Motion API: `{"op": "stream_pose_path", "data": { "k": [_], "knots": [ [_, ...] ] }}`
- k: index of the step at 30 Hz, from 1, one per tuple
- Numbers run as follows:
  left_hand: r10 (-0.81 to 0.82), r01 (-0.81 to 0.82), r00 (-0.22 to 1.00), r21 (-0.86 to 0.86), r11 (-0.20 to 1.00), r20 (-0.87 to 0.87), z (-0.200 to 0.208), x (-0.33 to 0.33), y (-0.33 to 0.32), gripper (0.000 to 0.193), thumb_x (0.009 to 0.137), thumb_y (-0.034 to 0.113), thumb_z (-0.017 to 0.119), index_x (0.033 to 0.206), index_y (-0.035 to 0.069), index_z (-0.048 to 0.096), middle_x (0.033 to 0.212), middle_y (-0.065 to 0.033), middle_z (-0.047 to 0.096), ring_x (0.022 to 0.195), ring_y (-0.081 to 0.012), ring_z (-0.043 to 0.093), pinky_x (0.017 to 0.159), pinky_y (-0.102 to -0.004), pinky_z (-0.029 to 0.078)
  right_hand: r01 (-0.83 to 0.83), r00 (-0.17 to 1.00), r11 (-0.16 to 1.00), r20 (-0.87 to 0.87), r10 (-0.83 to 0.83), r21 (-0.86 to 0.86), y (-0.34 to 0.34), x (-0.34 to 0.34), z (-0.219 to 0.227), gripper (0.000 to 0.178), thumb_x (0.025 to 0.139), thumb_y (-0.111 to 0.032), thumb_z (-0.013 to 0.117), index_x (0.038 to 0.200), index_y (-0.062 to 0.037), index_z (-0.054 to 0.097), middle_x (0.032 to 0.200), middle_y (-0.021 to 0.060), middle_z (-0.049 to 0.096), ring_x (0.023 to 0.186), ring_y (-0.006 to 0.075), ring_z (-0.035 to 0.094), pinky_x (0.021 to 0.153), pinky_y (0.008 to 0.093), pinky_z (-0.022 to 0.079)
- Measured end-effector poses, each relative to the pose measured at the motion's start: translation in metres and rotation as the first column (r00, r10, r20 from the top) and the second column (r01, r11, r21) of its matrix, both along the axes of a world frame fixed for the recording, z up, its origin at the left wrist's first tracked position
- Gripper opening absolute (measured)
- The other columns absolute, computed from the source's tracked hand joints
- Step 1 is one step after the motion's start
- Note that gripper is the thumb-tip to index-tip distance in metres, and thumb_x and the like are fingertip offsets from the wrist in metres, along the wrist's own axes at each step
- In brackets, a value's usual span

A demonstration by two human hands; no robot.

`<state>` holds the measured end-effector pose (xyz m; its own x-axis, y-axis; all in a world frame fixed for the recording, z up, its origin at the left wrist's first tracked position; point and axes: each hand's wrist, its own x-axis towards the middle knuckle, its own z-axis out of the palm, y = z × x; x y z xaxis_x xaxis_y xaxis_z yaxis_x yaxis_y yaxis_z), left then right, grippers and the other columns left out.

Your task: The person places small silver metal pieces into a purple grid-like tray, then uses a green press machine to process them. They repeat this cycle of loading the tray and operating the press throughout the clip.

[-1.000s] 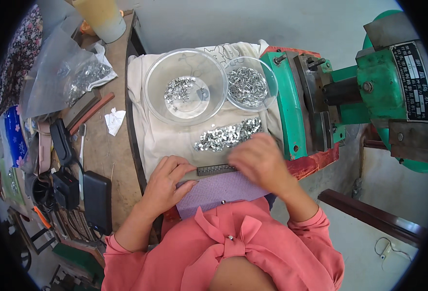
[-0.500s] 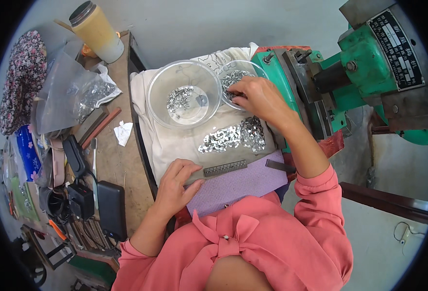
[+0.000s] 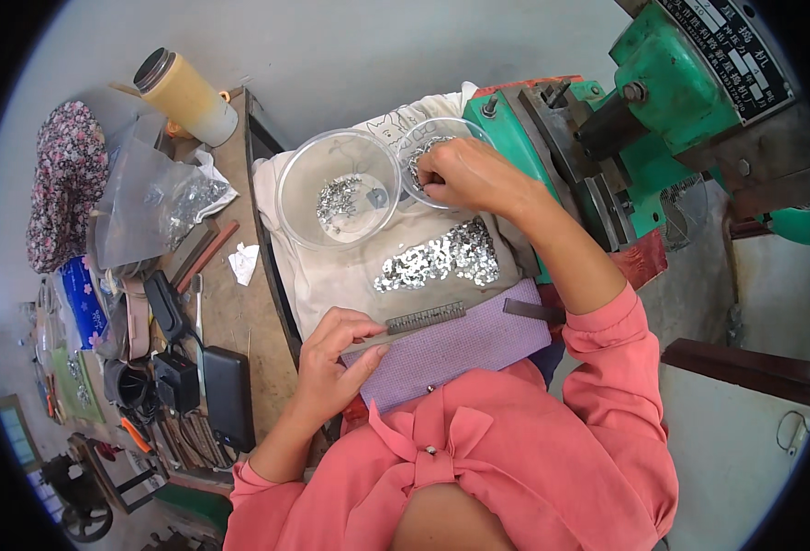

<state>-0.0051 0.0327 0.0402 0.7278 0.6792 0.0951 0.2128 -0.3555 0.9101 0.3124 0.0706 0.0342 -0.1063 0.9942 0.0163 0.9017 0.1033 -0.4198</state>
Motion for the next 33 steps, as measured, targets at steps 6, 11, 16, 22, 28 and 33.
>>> {"op": "stream_pose_path", "data": {
  "k": [6, 11, 16, 22, 28, 33],
  "knots": [
    [0.007, -0.020, 0.997, 0.172, 0.985, 0.077, 0.035, 0.016, 0.011, 0.019, 0.081, -0.003, 0.074, 0.099, -0.001, 0.071, 0.096, -0.0118, 0.068, 0.087, -0.0196, 0.064, 0.077, -0.0294, 0.051, 0.104, 0.969, 0.994, -0.228, -0.096, 0.023, -0.013, 0.008, -0.003, 0.015, 0.080, -0.011, 0.071, 0.089, 0.0006, 0.073, 0.080, 0.0158, 0.072, 0.072, 0.0259, 0.069, 0.069, 0.0359, 0.053],
    [0.099, -0.120, 0.986, 0.169, 0.978, 0.131, 0.048, 0.058, 0.032, 0.012, 0.088, -0.001, 0.070, 0.099, -0.003, 0.069, 0.093, -0.0114, 0.070, 0.082, -0.0165, 0.067, 0.075, -0.0271, 0.053, 0.262, 0.798, 0.962, -0.544, -0.259, -0.073, -0.020, 0.014, -0.003, 0.018, 0.085, -0.014, 0.075, 0.092, 0.0027, 0.075, 0.080, 0.0070, 0.073, 0.072, 0.0123, 0.066, 0.069, 0.0285, 0.052],
    [0.113, -0.132, 0.989, 0.230, 0.964, 0.093, 0.021, 0.121, 0.072, 0.021, 0.091, 0.004, 0.068, 0.111, -0.005, 0.067, 0.102, -0.0136, 0.074, 0.089, -0.0188, 0.073, 0.081, -0.0293, 0.057, 0.317, 0.534, 0.932, -0.780, -0.328, -0.175, -0.025, 0.012, 0.001, 0.019, 0.085, -0.015, 0.077, 0.094, 0.0020, 0.076, 0.083, 0.0043, 0.073, 0.077, 0.0103, 0.066, 0.071, 0.0263, 0.052],
    [0.078, -0.073, 0.997, 0.157, 0.985, -0.022, 0.014, 0.165, 0.078, 0.029, 0.089, 0.007, 0.072, 0.114, -0.005, 0.066, 0.100, -0.0166, 0.075, 0.091, -0.0221, 0.074, 0.081, -0.0322, 0.058, 0.335, 0.304, 0.902, -0.876, -0.376, -0.271, -0.031, 0.013, 0.001, 0.016, 0.085, -0.015, 0.077, 0.095, -0.0020, 0.076, 0.082, 0.0003, 0.070, 0.068, 0.0056, 0.057, 0.061, 0.0227, 0.044],
    [0.084, -0.087, 0.995, 0.054, 0.995, 0.052, 0.006, 0.169, 0.083, 0.021, 0.088, 0.007, 0.072, 0.106, -0.004, 0.070, 0.093, -0.0170, 0.076, 0.086, -0.0233, 0.075, 0.076, -0.0322, 0.058, 0.351, 0.087, 0.886, -0.932, -0.352, -0.302, -0.034, 0.008, -0.001, 0.016, 0.088, -0.016, 0.078, 0.094, -0.0017, 0.076, 0.078, -0.0012, 0.069, 0.065, 0.0048, 0.055, 0.059, 0.0208, 0.043],
    [0.088, -0.092, 0.993, 0.056, 0.994, 0.081, 0.000, 0.168, 0.093, 0.017, 0.088, 0.005, 0.072, 0.102, -0.005, 0.073, 0.091, -0.0157, 0.076, 0.082, -0.0210, 0.074, 0.074, -0.0307, 0.057, 0.353, 0.049, 0.887, -0.941, -0.335, -0.297, -0.033, 0.003, -0.003, 0.017, 0.090, -0.016, 0.076, 0.097, -0.0008, 0.075, 0.080, -0.0001, 0.070, 0.066, 0.0054, 0.057, 0.061, 0.0210, 0.047]
  ]
}}
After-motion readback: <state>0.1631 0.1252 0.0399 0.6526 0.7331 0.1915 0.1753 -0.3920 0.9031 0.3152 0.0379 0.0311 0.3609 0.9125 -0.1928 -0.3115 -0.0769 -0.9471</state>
